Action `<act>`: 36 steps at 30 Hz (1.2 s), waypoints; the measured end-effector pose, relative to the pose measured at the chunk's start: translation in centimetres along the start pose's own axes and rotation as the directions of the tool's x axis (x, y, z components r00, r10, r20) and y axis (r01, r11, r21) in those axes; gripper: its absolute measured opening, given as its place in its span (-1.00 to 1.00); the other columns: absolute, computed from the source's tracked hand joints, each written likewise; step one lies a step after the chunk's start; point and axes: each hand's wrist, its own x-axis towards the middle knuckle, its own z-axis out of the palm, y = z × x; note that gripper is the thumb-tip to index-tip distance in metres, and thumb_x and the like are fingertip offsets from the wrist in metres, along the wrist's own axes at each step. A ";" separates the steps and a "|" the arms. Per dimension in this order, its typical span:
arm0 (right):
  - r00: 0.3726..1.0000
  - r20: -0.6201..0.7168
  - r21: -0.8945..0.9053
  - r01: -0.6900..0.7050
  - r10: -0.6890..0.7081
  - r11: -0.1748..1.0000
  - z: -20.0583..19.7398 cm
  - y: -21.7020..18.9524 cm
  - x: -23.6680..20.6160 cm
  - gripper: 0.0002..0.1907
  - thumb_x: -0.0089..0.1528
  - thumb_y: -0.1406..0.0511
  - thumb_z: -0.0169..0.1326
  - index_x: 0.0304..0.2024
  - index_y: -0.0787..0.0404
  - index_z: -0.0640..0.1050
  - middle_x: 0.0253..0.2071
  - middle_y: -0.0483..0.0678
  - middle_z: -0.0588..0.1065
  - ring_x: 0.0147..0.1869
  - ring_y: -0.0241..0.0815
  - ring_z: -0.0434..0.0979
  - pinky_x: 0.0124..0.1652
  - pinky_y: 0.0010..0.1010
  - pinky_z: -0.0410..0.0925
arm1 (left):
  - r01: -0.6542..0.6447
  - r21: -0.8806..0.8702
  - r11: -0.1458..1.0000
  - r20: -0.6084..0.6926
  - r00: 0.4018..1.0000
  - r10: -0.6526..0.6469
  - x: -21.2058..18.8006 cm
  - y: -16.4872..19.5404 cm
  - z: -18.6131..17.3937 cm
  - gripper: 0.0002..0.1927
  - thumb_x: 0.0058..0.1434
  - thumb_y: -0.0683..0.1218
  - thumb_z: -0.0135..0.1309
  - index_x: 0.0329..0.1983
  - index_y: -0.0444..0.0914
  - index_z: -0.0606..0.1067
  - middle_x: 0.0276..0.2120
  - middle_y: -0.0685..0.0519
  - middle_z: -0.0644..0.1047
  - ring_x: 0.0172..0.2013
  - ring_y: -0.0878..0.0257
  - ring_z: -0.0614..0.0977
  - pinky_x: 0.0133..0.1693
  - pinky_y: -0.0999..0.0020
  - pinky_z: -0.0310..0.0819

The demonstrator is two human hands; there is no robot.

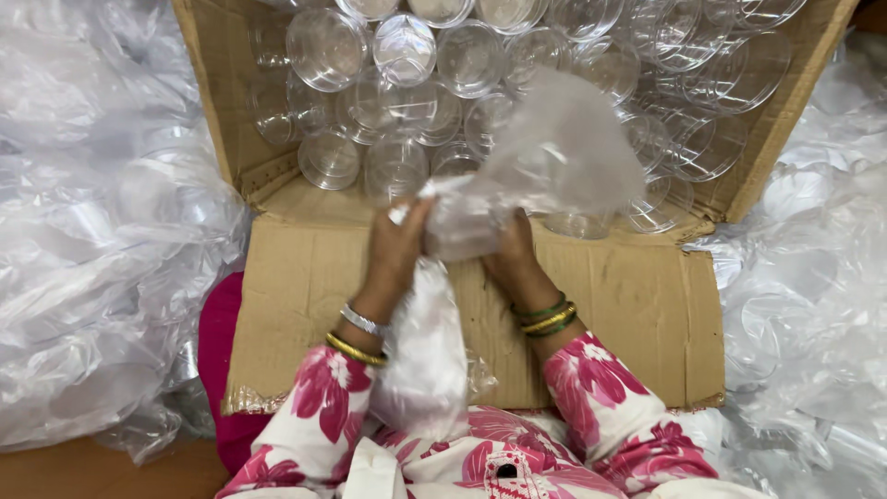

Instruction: The person sits with a cardboard box of clear plastic cups on their lap, opens a poly bag, places cups into the bag one at a time, and sets filled bags of cups back into the box. They repeat the bagging cycle, occasionally reaching into the box for more cups.

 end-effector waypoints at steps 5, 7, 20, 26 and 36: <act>0.960 0.101 0.272 -0.279 0.261 0.921 -1.3 -2.5 -3.8 -0.76 0.46 0.40 -0.06 0.08 0.45 0.52 -0.23 0.00 0.55 -0.20 -0.13 0.56 -0.14 -0.27 0.46 | 0.075 -0.195 0.978 0.205 0.978 -0.035 -3.0 0.1 2.7 -0.78 0.29 -0.04 0.20 -0.29 -0.32 0.59 -0.49 0.18 0.57 -0.52 0.47 0.51 -0.47 0.49 0.39; 0.956 0.148 0.291 -0.288 0.255 0.912 -1.9 -3.6 -6.3 -0.74 0.48 0.39 -0.08 0.09 0.48 0.51 -0.28 0.01 0.55 -0.25 -0.12 0.56 -0.17 -0.25 0.47 | 0.088 -0.119 0.989 0.266 0.963 -0.054 -3.3 0.1 2.8 -0.69 0.35 -0.01 0.22 -0.38 -0.35 0.57 -0.60 0.16 0.46 -0.65 0.44 0.39 -0.60 0.48 0.23; 0.543 -0.500 -0.537 0.416 -0.674 0.734 -21.5 -19.9 -15.8 -0.82 0.36 0.51 -0.17 -0.28 0.21 0.43 -0.36 -0.14 0.31 -0.39 -0.26 0.34 -0.40 -0.42 0.33 | -0.035 -0.120 0.992 0.351 0.933 0.075 -4.3 2.8 2.9 -0.56 0.03 -0.30 0.29 -0.01 -0.27 0.48 -0.14 0.13 0.55 -0.20 0.38 0.59 -0.15 0.44 0.56; 0.363 -0.271 -0.951 -0.246 -0.891 0.189 -30.3 -20.5 -16.7 -0.73 0.46 0.28 0.14 -0.03 0.44 0.50 -0.04 0.00 0.61 0.03 0.02 0.45 -0.02 -0.02 0.42 | -0.072 -0.131 0.989 0.264 0.959 0.105 -4.2 3.4 0.7 -0.65 0.27 -0.19 0.12 0.12 -0.35 0.55 0.01 0.00 0.64 0.01 0.32 0.65 0.06 0.40 0.54; 0.445 -0.785 -0.472 -0.880 -0.431 -0.049 -31.1 -20.7 -15.7 -0.29 0.24 0.19 0.20 0.45 -0.09 0.33 0.60 0.12 -0.39 0.63 0.52 -0.36 0.30 0.59 -0.13 | -0.006 -0.362 0.932 0.263 0.959 0.109 -5.0 3.5 0.8 -0.58 0.28 -0.22 0.18 0.21 -0.38 0.51 -0.16 0.07 0.59 -0.16 0.35 0.59 -0.10 0.44 0.51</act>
